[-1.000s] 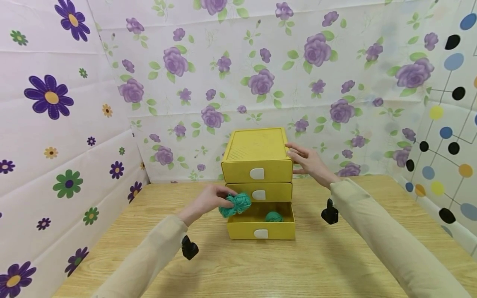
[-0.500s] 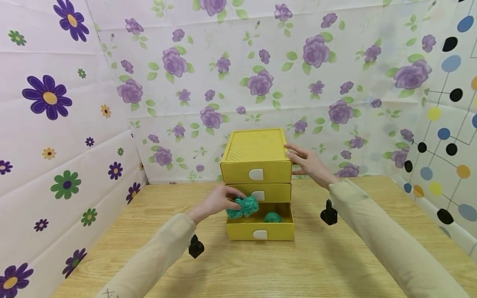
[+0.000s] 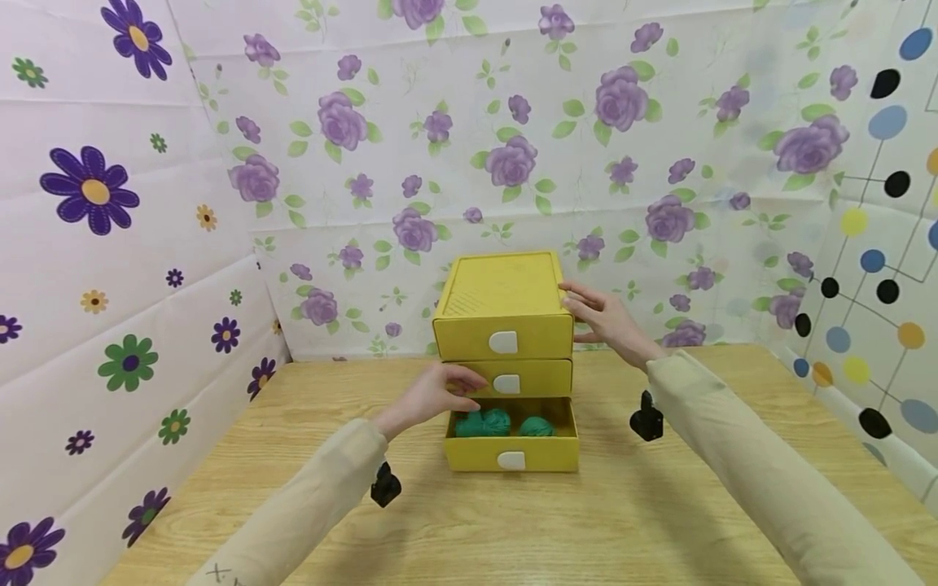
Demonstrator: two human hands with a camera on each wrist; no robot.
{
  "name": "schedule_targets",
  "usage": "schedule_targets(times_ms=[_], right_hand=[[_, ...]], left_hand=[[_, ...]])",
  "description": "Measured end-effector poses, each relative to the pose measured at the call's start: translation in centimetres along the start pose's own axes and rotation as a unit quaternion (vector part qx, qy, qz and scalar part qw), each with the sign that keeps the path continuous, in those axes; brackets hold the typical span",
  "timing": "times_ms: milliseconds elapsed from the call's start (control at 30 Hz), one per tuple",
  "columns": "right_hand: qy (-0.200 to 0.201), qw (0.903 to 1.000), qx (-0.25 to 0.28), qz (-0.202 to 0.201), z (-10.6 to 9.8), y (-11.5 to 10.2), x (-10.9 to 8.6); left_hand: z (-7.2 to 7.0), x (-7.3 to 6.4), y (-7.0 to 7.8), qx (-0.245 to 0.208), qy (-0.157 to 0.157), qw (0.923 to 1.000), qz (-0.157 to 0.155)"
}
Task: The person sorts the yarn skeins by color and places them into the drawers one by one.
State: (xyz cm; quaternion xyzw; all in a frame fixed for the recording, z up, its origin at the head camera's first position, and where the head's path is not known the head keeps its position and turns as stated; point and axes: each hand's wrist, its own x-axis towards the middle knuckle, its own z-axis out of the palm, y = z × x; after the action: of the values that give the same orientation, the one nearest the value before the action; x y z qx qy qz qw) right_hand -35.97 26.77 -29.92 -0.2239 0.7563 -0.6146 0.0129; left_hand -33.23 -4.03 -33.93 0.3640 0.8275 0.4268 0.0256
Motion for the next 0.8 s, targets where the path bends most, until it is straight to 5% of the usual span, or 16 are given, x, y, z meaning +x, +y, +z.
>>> schedule_targets(times_ms=[367,800], right_hand=[[-0.001,1.0000,0.002,0.004,0.1,0.0,0.1],[0.007,0.9999,0.008,0.003,0.2,0.0,0.1]], left_hand=[[0.6,-0.5,0.5,0.008,0.006,0.9998,-0.018],[2.3,-1.9,1.1,-0.032,-0.003,0.9992,-0.025]])
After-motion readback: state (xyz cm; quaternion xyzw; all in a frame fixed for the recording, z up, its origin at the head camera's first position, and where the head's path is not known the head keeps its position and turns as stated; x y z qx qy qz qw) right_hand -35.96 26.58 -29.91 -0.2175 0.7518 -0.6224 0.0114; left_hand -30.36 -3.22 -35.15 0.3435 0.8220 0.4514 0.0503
